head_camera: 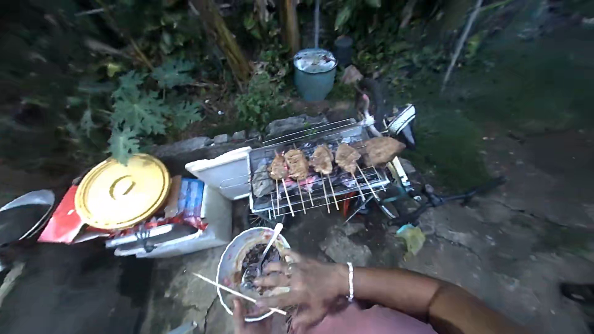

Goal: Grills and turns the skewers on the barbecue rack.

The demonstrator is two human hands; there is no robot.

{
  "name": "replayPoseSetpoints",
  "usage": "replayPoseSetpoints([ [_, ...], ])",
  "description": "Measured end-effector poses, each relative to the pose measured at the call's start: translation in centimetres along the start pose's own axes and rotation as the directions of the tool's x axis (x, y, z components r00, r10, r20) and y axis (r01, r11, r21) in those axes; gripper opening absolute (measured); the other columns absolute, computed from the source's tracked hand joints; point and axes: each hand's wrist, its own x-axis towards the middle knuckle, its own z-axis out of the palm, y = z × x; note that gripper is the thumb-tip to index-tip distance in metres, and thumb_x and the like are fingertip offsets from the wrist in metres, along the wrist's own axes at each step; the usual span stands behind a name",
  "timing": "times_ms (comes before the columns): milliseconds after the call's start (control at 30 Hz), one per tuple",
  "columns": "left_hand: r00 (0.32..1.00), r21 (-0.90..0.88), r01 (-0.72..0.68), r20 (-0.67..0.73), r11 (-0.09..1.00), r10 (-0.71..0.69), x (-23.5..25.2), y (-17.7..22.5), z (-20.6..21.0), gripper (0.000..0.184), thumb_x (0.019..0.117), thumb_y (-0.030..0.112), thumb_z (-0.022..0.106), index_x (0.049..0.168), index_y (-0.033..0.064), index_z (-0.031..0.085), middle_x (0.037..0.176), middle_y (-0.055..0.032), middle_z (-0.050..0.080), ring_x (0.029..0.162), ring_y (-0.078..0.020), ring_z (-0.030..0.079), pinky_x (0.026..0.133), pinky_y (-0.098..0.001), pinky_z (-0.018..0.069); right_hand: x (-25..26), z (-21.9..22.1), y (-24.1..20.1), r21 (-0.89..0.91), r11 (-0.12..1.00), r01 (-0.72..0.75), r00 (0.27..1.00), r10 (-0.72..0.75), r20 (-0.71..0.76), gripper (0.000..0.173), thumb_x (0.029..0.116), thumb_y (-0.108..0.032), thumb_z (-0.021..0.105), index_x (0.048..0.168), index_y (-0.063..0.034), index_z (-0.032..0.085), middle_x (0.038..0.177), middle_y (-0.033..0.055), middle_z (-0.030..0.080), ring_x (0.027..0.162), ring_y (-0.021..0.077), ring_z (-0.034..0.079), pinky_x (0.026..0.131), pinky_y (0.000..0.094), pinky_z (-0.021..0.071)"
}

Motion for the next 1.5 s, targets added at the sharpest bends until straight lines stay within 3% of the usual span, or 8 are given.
replayPoseSetpoints([
  [167, 0.990, 0.072, -0.050, -0.128, 0.996, 0.059, 0.1, 0.0, 1.0, 0.057, 0.1077, 0.020, 0.018, 0.070, 0.0231, 0.060, 0.055, 0.0101, 0.064, 0.050, -0.0001, 0.063, 0.052, -0.0191, 0.0556, -8.4, -4.0, 3.4, -0.234, 0.646, -0.727, 0.608, 0.445, -0.658, 0.031, 0.0987, -0.027, 0.056, 0.096, -0.0048, 0.077, 0.097, 0.0142, 0.076, 0.096, 0.0341, 0.072, 0.088, 0.0517, 0.0562],
  [367, 0.999, -0.031, -0.046, 0.015, 0.998, 0.046, 1.3, -1.6, -3.9, 0.035, 0.1084, 0.026, 0.037, 0.087, 0.0202, 0.064, 0.071, 0.0058, 0.072, 0.064, -0.0053, 0.072, 0.059, -0.0238, 0.0611, -13.6, -9.3, 6.2, -0.076, 0.133, -0.988, 0.153, 0.845, -0.513, 0.031, 0.1031, -0.028, 0.059, 0.111, -0.0018, 0.075, 0.127, 0.0277, 0.063, 0.122, 0.0496, 0.056, 0.100, 0.0631, 0.0446],
  [633, 0.980, 0.009, 0.058, -0.192, 0.998, -0.055, -0.4, 0.2, 4.2, 0.052, 0.1107, 0.026, 0.016, 0.073, 0.0197, 0.051, 0.052, 0.0090, 0.060, 0.045, -0.0011, 0.060, 0.045, -0.0215, 0.0545, -8.9, -11.7, 7.8, -0.271, -0.105, -0.957, -0.069, 0.988, -0.139, 0.042, 0.1085, -0.029, 0.045, 0.129, 0.0013, 0.065, 0.132, 0.0257, 0.063, 0.123, 0.0415, 0.060, 0.105, 0.0589, 0.0416],
  [767, 0.987, -0.116, 0.010, 0.160, 0.993, 0.009, 2.2, -2.0, -4.3, 0.042, 0.1084, 0.028, 0.034, 0.088, 0.0195, 0.070, 0.073, 0.0030, 0.074, 0.067, -0.0085, 0.074, 0.064, -0.0271, 0.0630, -8.4, -10.8, 7.7, -0.197, -0.150, -0.969, -0.111, 0.974, -0.198, 0.040, 0.1075, -0.014, 0.038, 0.136, 0.0082, 0.054, 0.139, 0.0291, 0.054, 0.125, 0.0436, 0.059, 0.102, 0.0566, 0.0459],
  [933, 0.999, -0.053, 0.024, 0.028, 0.998, -0.022, 1.1, -0.7, -1.8, 0.041, 0.1071, 0.028, 0.036, 0.084, 0.0215, 0.069, 0.073, 0.0060, 0.073, 0.068, -0.0046, 0.072, 0.063, -0.0252, 0.0614, -9.8, -8.9, 8.1, 0.095, 0.020, -0.995, -0.027, 0.879, -0.476, 0.037, 0.1085, -0.011, 0.037, 0.120, 0.0156, 0.059, 0.122, 0.0336, 0.062, 0.115, 0.0451, 0.064, 0.100, 0.0532, 0.0502],
  [1067, 0.997, -0.016, 0.013, 0.073, 1.000, -0.011, 0.4, 0.7, -0.1, 0.046, 0.1096, 0.018, 0.023, 0.087, 0.0177, 0.063, 0.073, 0.0051, 0.075, 0.066, -0.0047, 0.073, 0.062, -0.0229, 0.0622, -11.1, -8.8, 8.4, 0.545, 0.229, -0.806, -0.125, 0.835, -0.536, 0.037, 0.1113, -0.014, 0.032, 0.110, 0.0117, 0.059, 0.085, 0.0185, 0.055, 0.078, 0.0259, 0.056, 0.077, 0.0394, 0.0478],
  [1200, 0.996, 0.042, -0.027, 0.089, 0.999, 0.024, 0.9, 0.3, -1.5, 0.042, 0.1096, 0.020, 0.028, 0.088, 0.0169, 0.064, 0.073, 0.0054, 0.074, 0.068, -0.0037, 0.073, 0.063, -0.0213, 0.0612, -11.6, -7.6, 9.4, 0.874, 0.447, -0.189, -0.132, 0.871, -0.473, 0.031, 0.1103, -0.013, 0.024, 0.088, -0.0110, 0.047, 0.066, -0.0098, 0.044, 0.052, -0.0004, 0.041, 0.054, 0.0157, 0.0399],
  [1500, 0.990, -0.115, -0.028, 0.133, 0.993, 0.044, 2.7, -2.4, -7.1, 0.036, 0.1063, 0.028, 0.043, 0.087, 0.0194, 0.072, 0.073, 0.0039, 0.074, 0.064, -0.0064, 0.072, 0.061, -0.0238, 0.0615, -9.5, -8.9, 10.5, 0.944, 0.154, 0.293, -0.207, 0.974, -0.094, 0.035, 0.1129, -0.017, 0.026, 0.088, -0.0103, 0.049, 0.062, -0.0040, 0.051, 0.047, 0.0057, 0.047, 0.048, 0.0190, 0.0440],
])
